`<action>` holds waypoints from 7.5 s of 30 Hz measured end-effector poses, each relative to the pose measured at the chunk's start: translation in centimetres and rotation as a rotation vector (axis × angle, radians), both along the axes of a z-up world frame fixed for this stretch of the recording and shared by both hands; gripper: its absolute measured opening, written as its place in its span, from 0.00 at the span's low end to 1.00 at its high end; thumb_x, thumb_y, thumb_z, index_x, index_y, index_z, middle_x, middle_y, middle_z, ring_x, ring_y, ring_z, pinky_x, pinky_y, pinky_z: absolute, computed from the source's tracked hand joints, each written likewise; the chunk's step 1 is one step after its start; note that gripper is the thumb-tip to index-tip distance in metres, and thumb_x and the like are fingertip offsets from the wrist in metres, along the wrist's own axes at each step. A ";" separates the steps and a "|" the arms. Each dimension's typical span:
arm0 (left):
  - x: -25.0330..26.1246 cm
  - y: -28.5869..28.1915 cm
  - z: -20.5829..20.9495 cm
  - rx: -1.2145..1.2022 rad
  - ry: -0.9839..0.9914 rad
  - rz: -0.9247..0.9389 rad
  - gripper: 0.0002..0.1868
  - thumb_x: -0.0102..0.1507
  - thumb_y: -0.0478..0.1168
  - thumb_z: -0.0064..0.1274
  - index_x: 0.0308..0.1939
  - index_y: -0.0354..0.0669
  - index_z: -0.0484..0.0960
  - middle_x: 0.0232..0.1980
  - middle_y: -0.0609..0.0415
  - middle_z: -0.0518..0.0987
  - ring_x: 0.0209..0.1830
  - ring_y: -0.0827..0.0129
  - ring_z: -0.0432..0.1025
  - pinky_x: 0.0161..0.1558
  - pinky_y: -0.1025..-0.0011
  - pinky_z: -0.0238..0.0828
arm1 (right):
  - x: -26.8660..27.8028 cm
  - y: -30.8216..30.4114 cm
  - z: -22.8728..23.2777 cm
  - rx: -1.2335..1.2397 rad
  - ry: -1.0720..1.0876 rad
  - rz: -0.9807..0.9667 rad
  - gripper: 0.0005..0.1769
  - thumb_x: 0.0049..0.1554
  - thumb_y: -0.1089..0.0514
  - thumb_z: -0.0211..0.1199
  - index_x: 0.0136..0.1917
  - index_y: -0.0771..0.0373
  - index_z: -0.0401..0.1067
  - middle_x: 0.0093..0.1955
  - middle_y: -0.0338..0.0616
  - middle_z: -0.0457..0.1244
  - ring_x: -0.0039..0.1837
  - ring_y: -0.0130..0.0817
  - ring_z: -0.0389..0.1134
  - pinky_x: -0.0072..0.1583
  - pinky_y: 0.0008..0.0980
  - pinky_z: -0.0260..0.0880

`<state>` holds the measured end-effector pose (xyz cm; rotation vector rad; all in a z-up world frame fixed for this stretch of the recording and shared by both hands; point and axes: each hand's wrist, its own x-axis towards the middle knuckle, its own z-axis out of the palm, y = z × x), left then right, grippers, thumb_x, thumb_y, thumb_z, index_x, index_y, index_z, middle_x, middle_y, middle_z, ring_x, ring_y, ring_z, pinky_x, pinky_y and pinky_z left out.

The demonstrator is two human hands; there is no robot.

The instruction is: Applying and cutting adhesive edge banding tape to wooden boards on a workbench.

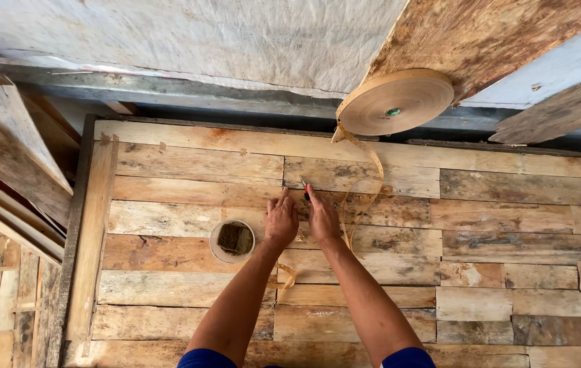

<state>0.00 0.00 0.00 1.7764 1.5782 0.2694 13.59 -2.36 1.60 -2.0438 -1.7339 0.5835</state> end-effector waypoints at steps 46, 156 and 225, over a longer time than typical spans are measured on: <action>-1.1 -4.8 -1.1 0.162 -0.012 -0.174 0.12 0.72 0.42 0.39 0.48 0.38 0.74 0.77 0.41 0.64 0.81 0.41 0.49 0.77 0.47 0.41 | -1.0 -3.9 2.9 -0.083 -0.087 0.059 0.30 0.62 0.71 0.52 0.75 0.56 0.66 0.59 0.52 0.69 0.52 0.48 0.74 0.51 0.43 0.78; -17.7 -12.8 -0.3 -0.403 -0.843 0.368 0.17 0.67 0.41 0.55 0.55 0.35 0.81 0.42 0.51 0.87 0.32 0.74 0.78 0.37 0.75 0.77 | -12.3 -8.6 3.4 -0.130 0.857 -0.306 0.05 0.64 0.60 0.59 0.48 0.64 0.72 0.41 0.40 0.69 0.44 0.28 0.71 0.45 0.27 0.72; -20.3 -14.3 5.0 -0.401 -0.594 0.503 0.22 0.67 0.43 0.55 0.62 0.36 0.74 0.37 0.49 0.88 0.34 0.72 0.82 0.34 0.71 0.76 | -17.2 -2.5 -0.5 -0.497 0.474 -0.463 0.27 0.52 0.54 0.76 0.58 0.64 0.67 0.54 0.49 0.68 0.52 0.40 0.72 0.52 0.37 0.77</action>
